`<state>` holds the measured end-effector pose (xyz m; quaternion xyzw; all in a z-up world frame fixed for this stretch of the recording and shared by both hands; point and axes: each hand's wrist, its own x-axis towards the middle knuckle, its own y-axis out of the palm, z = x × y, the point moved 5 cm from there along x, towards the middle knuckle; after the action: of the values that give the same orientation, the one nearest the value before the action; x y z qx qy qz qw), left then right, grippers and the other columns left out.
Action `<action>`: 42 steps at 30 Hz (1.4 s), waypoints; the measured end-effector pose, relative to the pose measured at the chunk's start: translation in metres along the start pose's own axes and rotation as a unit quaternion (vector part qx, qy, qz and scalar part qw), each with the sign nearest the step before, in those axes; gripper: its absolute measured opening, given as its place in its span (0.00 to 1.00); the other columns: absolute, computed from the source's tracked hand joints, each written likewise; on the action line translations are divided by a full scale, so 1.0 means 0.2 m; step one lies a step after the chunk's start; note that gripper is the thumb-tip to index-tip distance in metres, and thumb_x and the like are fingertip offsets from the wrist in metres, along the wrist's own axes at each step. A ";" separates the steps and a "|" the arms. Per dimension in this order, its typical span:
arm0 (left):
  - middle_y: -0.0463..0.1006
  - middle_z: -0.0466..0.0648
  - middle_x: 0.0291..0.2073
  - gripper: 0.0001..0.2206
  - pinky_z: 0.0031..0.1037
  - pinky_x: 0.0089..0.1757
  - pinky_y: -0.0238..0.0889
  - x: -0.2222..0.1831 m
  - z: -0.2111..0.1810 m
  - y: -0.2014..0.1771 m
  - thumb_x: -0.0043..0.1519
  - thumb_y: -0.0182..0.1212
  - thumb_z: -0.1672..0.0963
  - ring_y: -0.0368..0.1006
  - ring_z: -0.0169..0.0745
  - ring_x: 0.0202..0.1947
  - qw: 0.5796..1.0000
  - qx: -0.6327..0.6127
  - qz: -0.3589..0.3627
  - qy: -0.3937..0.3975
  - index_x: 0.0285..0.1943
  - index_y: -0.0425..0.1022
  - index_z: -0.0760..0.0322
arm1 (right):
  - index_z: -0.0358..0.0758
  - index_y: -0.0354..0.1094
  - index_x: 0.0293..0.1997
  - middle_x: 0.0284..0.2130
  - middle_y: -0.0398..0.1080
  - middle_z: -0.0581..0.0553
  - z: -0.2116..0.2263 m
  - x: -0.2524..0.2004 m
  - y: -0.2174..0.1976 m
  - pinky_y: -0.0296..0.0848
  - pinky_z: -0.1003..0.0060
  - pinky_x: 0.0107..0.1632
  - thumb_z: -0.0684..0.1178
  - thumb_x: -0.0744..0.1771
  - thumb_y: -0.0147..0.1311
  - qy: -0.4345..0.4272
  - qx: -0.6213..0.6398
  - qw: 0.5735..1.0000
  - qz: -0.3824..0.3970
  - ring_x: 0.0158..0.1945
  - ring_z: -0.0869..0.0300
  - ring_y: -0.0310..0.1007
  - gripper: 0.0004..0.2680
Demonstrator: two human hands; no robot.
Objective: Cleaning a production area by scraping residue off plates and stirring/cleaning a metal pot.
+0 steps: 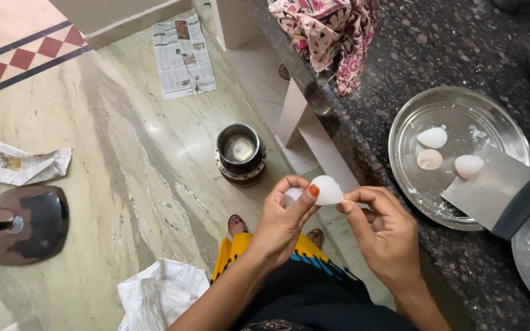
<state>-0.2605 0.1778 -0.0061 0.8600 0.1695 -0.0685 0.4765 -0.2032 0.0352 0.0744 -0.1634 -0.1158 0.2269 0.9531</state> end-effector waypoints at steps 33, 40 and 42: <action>0.73 0.47 0.42 0.22 0.25 0.42 0.69 -0.08 -0.19 -0.43 0.59 0.70 0.53 0.73 0.33 0.40 0.855 0.418 -0.230 0.202 0.56 0.67 0.68 | 0.33 0.69 0.44 0.39 0.74 0.43 -0.47 0.10 0.14 0.77 0.61 0.45 0.46 0.68 0.50 0.178 -0.067 0.972 0.135 0.42 0.60 0.77 0.07; 0.80 0.51 0.36 0.12 0.29 0.40 0.69 -0.37 -0.13 -1.17 0.63 0.61 0.54 0.77 0.41 0.37 0.790 0.452 -0.396 0.118 0.50 0.73 0.65 | 0.36 0.71 0.41 0.39 0.74 0.37 -0.75 0.40 0.62 0.73 0.50 0.45 0.48 0.67 0.53 0.016 -0.336 0.915 0.220 0.41 0.42 0.75 0.07; 0.82 0.53 0.37 0.10 0.32 0.42 0.69 -0.45 -0.04 -1.35 0.63 0.61 0.55 0.78 0.46 0.39 0.766 0.481 -0.409 0.123 0.49 0.74 0.65 | 0.36 0.72 0.41 0.39 0.74 0.36 -0.89 0.53 0.83 0.72 0.48 0.45 0.48 0.67 0.53 -0.006 -0.353 0.905 0.236 0.41 0.41 0.74 0.07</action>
<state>-0.4413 0.2969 -0.1915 0.8266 0.5073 -0.2232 -0.0975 -0.1234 0.1779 -0.1347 -0.5104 -0.1519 0.3904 0.7510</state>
